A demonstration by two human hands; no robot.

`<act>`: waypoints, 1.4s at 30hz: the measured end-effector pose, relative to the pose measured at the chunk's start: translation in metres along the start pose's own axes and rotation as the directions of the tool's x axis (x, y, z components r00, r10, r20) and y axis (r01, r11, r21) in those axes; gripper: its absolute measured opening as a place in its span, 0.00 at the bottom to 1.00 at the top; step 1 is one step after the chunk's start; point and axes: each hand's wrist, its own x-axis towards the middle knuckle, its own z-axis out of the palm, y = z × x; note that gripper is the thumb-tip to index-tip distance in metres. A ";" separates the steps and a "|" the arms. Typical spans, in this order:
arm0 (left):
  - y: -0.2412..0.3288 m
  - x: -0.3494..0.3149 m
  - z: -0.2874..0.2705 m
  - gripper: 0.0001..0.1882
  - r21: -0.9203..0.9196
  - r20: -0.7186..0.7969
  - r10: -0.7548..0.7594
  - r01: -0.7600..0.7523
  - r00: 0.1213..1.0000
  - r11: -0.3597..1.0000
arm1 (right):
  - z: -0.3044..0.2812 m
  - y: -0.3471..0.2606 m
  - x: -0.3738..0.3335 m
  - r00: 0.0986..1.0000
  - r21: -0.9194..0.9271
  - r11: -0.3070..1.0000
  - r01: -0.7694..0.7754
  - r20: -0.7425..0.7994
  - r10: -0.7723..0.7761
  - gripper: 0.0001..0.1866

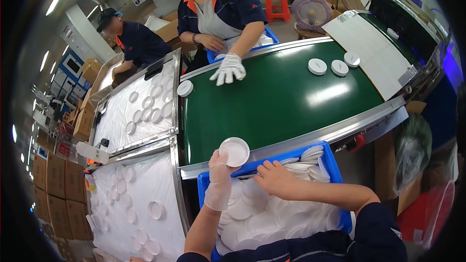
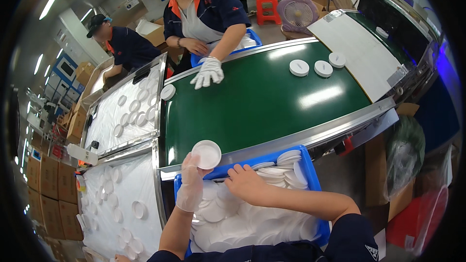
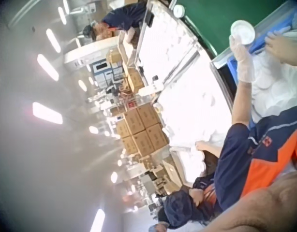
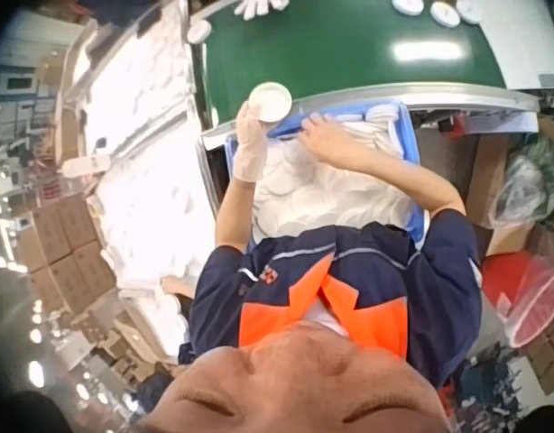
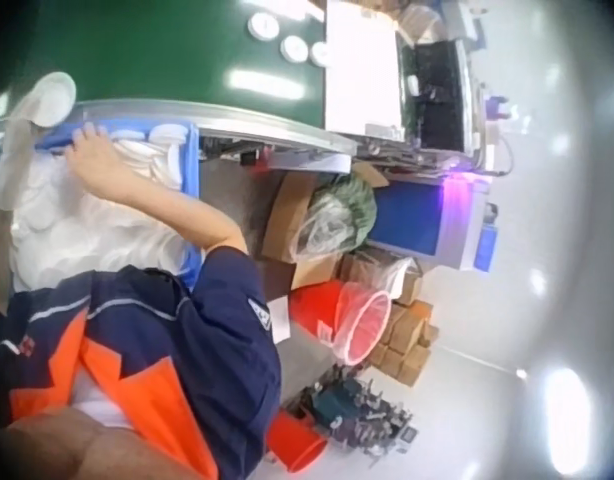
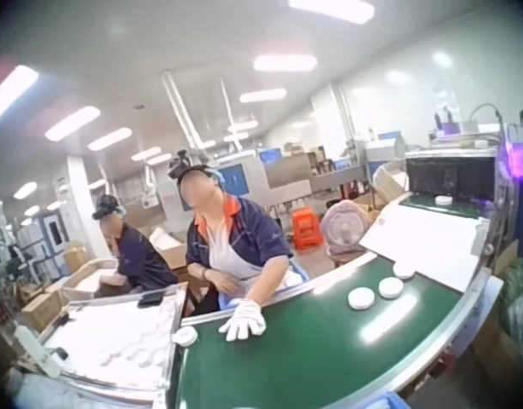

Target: The person sorts and stacks white plastic lids by hand, moving them from workstations onto a conveyor belt. The person wears protective gloves while handling the lids.

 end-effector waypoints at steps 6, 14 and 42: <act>-0.005 0.003 -0.005 0.15 0.033 0.011 0.064 -0.064 0.998 0.997 | -0.032 0.034 0.025 0.985 0.822 0.549 0.151 -0.173 -0.012 0.06; -0.008 -0.006 0.015 0.15 0.212 0.138 0.221 -0.247 0.965 0.945 | 0.013 0.022 0.055 0.789 0.602 0.799 -0.008 -0.487 0.375 0.05; -0.002 -0.003 -0.001 0.05 0.593 0.082 0.299 -0.288 0.951 0.752 | 0.023 0.028 0.054 0.856 0.743 0.667 -0.065 -0.301 0.419 0.07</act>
